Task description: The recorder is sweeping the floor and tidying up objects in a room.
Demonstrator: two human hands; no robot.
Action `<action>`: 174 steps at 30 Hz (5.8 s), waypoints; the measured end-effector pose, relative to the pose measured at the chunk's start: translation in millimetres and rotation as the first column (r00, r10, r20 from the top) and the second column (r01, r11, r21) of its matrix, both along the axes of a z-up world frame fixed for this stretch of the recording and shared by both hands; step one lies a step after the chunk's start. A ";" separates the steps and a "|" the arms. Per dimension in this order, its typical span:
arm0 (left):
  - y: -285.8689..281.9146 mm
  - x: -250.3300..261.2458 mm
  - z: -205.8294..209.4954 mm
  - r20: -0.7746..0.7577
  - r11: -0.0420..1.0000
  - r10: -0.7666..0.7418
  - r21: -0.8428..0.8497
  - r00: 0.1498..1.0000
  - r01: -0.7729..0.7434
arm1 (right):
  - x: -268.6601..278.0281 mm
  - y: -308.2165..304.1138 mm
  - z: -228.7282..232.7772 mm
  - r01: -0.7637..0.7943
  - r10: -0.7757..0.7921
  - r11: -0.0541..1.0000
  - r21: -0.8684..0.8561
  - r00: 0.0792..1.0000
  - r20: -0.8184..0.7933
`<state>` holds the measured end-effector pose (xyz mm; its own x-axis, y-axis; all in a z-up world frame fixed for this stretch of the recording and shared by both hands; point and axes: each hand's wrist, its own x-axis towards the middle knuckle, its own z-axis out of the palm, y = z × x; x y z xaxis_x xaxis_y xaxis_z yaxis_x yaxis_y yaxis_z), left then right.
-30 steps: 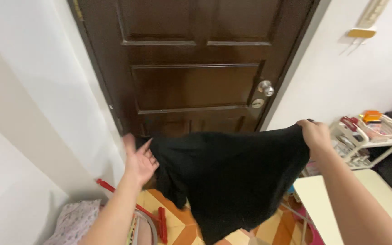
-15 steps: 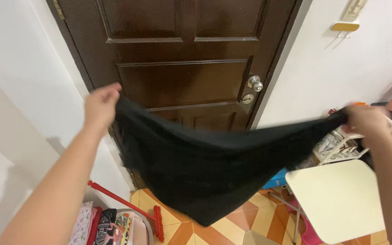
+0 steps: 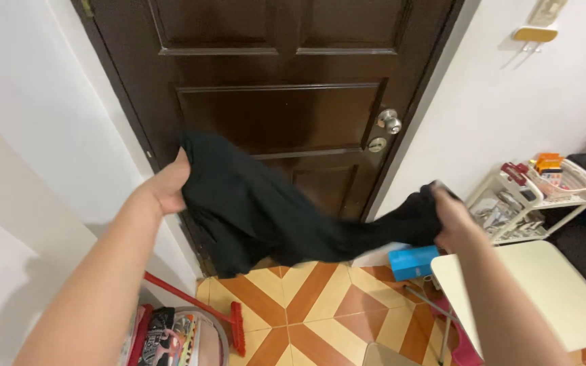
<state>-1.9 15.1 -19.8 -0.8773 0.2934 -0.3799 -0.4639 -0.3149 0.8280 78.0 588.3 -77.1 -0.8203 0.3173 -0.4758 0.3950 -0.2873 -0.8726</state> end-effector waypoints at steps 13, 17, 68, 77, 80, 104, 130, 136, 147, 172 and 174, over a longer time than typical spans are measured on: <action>-78.7 30.4 59.5 -0.403 0.923 0.260 0.372 0.878 -0.103 | 32.1 45.2 4.9 -0.083 0.073 0.996 -0.035 0.971 -0.228; -68.9 34.2 77.5 -0.417 0.832 0.284 0.555 0.863 -0.006 | 36.8 77.3 -114.4 -0.076 0.076 0.997 0.008 0.977 -0.200; -141.3 121.6 157.6 -0.501 0.961 0.231 0.251 0.834 -0.115 | 65.2 -524.4 -193.0 -0.360 0.640 0.270 -0.893 0.760 -0.113; -155.9 129.3 147.0 -0.508 0.931 0.263 0.355 0.820 -0.078 | 46.2 -499.8 -198.4 -0.358 0.558 0.440 -0.824 0.828 -0.062; -186.9 121.9 117.5 -0.504 0.936 0.223 0.351 0.835 -0.038 | 21.8 -450.6 -210.3 -0.369 0.552 0.658 -0.656 0.829 0.087; -220.3 75.2 32.9 -0.400 0.922 0.248 0.376 0.882 -0.089 | 7.6 -190.2 -68.3 -0.253 0.226 0.903 -0.347 0.967 -0.116; -174.9 95.7 -6.1 -0.473 0.884 0.378 0.439 0.796 -0.159 | 9.1 -8.5 65.3 0.003 0.129 0.969 0.245 0.845 -0.519; -120.5 63.3 -59.7 -0.517 0.839 0.014 -0.460 0.856 -0.292 | 3.5 -93.6 70.2 -0.103 0.008 0.848 0.519 0.983 0.181; 46.4 132.0 -42.5 -0.409 0.976 0.017 0.207 0.912 0.074 | 0.0 -291.1 38.9 -0.407 0.724 0.615 0.676 0.632 -0.278; -52.0 390.0 -198.3 -0.047 0.803 0.555 -0.231 0.830 -0.550 | -52.9 -429.0 -108.2 -0.887 0.885 0.454 0.082 0.460 0.070; -53.4 393.2 -197.3 0.148 0.771 0.637 -0.119 0.756 -0.626 | -52.1 -446.3 -116.0 -0.925 0.906 0.374 0.071 0.381 0.185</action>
<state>391.3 -38.3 -217.1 -0.7749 -0.3319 -0.5379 -0.3112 -0.5404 0.7817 25.9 142.1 -193.1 -0.6037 -0.5301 -0.5954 0.4201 0.4232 -0.8027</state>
